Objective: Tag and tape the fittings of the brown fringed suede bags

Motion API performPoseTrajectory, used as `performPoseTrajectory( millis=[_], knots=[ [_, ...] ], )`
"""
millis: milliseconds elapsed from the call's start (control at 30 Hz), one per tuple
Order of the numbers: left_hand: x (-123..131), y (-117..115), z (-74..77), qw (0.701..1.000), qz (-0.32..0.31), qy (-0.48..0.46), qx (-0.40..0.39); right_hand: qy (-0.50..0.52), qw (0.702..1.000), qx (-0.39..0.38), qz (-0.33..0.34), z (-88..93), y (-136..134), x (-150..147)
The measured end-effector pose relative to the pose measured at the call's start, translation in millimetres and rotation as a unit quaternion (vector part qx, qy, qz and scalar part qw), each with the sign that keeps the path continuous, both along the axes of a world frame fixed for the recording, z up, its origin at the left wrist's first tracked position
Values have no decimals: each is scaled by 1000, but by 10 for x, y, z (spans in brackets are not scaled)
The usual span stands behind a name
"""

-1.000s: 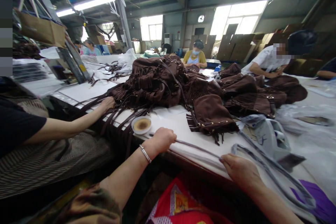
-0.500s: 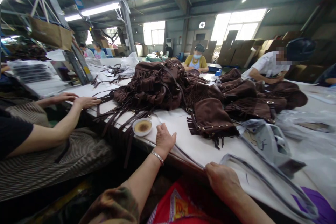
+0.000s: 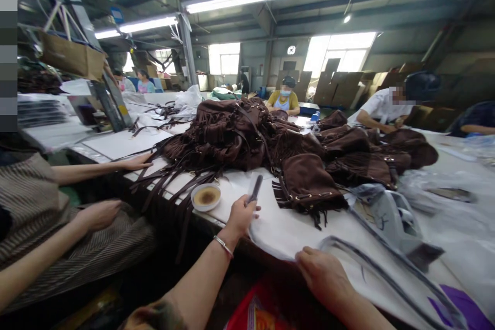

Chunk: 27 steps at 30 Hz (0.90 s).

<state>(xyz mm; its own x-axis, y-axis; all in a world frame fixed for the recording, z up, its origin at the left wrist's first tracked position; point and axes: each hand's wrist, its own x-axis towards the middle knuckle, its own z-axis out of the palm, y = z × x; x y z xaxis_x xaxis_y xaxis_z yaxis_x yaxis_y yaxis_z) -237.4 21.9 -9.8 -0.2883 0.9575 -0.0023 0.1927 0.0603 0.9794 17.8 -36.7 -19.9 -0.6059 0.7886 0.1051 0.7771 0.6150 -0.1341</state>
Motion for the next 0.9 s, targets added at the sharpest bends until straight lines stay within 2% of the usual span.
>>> performPoseTrajectory(
  millis=[100,233,333,400,467,533,567,700,900],
  knots=[
    [224,-111,99,983,-74,-163,42,145,987,-68,-17,171,129,9],
    [459,-194,288,959,-134,-239,66,283,953,-91,-55,476,303,-70],
    [574,-219,468,946,-133,-284,82,318,935,-156,-32,623,239,-237],
    [631,-215,587,942,-114,-299,103,337,907,-253,3,623,104,-395],
    [679,-194,686,938,-85,-312,121,365,863,-348,28,543,-37,-550],
    [722,-160,757,935,-53,-325,134,398,837,-376,17,424,-122,-659],
    [740,-143,780,933,-39,-329,139,410,839,-358,7,367,-134,-689],
    [802,-114,804,931,-10,-336,143,404,885,-233,-2,255,-27,-678],
    [909,-190,745,928,-10,-349,127,385,906,-174,-7,254,86,-645]
  ],
)
